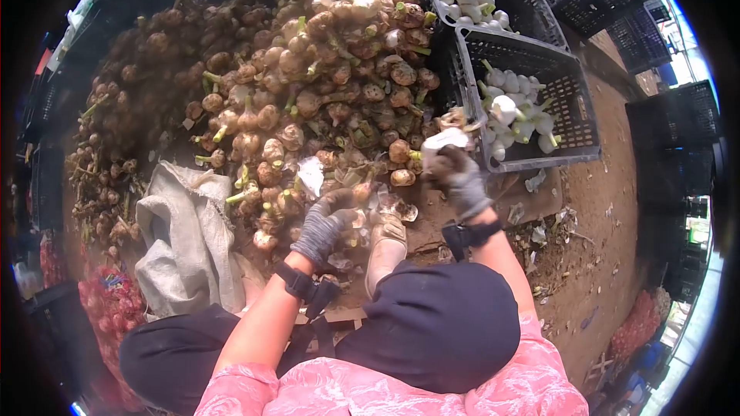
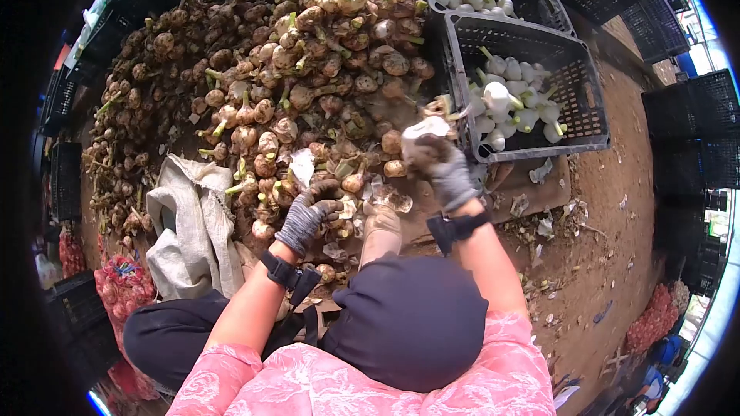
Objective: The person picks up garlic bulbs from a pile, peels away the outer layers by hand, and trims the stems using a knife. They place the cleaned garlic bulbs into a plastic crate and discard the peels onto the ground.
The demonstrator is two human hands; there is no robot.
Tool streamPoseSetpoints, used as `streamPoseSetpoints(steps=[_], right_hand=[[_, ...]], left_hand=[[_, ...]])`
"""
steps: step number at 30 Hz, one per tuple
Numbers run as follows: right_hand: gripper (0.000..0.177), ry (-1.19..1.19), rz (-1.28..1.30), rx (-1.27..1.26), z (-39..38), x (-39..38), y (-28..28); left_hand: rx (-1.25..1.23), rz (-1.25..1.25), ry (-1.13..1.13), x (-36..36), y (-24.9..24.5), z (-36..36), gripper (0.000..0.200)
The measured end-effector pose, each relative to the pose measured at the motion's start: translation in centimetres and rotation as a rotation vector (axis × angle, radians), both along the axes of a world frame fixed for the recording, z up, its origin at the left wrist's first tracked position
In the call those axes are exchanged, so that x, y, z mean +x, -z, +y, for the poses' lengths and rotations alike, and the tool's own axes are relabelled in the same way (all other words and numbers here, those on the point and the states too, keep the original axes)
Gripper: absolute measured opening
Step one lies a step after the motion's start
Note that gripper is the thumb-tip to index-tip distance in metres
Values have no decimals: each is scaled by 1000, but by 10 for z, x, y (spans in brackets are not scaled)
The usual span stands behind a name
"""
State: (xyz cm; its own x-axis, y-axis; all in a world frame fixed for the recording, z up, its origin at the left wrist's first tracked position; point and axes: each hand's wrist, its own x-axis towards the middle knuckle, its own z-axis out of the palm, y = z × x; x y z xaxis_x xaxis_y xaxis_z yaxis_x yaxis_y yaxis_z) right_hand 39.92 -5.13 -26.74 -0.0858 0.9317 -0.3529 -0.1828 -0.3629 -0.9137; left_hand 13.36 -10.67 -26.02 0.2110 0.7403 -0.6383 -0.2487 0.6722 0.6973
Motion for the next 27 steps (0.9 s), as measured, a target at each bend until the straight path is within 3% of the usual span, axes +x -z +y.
streamPoseSetpoints(steps=[2,4,7,9,10,12,13,14,16,18,19,20,22,23,27], right_hand=[[37,-292,-944,370,14,-11,16],[43,-219,-1355,468,23,-25,24],[35,-466,-1562,210,38,-28,56],[30,-506,-1410,302,44,-29,44],[26,-568,-1272,335,39,-36,2],[32,-582,-1205,475,31,-44,-4],[34,-580,-1022,576,26,-46,-5],[36,-573,-837,674,21,-48,-6],[37,-551,-419,432,7,-60,-14],[45,-391,-111,214,2,-72,-19],[49,-314,-199,238,0,-79,-15],[43,-326,-141,76,0,-85,-21],[38,-290,-78,103,0,-93,-21],[36,-307,-50,81,1,-95,-29],[33,-393,-113,166,5,-93,-44]], left_hand=[[34,30,26,0,7,-4,29],[13,-45,99,0,3,-1,24],[58,92,48,3,-2,-1,18],[92,220,27,1,4,1,20],[98,219,38,-2,6,3,20],[409,202,48,-5,10,4,59],[300,-28,41,-2,-3,9,78],[311,126,53,6,-15,8,73],[422,129,211,5,2,10,71],[415,89,138,17,-5,7,66],[469,142,119,21,-8,7,65],[522,195,103,24,-10,7,64],[567,213,95,26,-8,7,62],[540,127,52,29,-29,9,61],[595,305,43,15,-17,4,59]])
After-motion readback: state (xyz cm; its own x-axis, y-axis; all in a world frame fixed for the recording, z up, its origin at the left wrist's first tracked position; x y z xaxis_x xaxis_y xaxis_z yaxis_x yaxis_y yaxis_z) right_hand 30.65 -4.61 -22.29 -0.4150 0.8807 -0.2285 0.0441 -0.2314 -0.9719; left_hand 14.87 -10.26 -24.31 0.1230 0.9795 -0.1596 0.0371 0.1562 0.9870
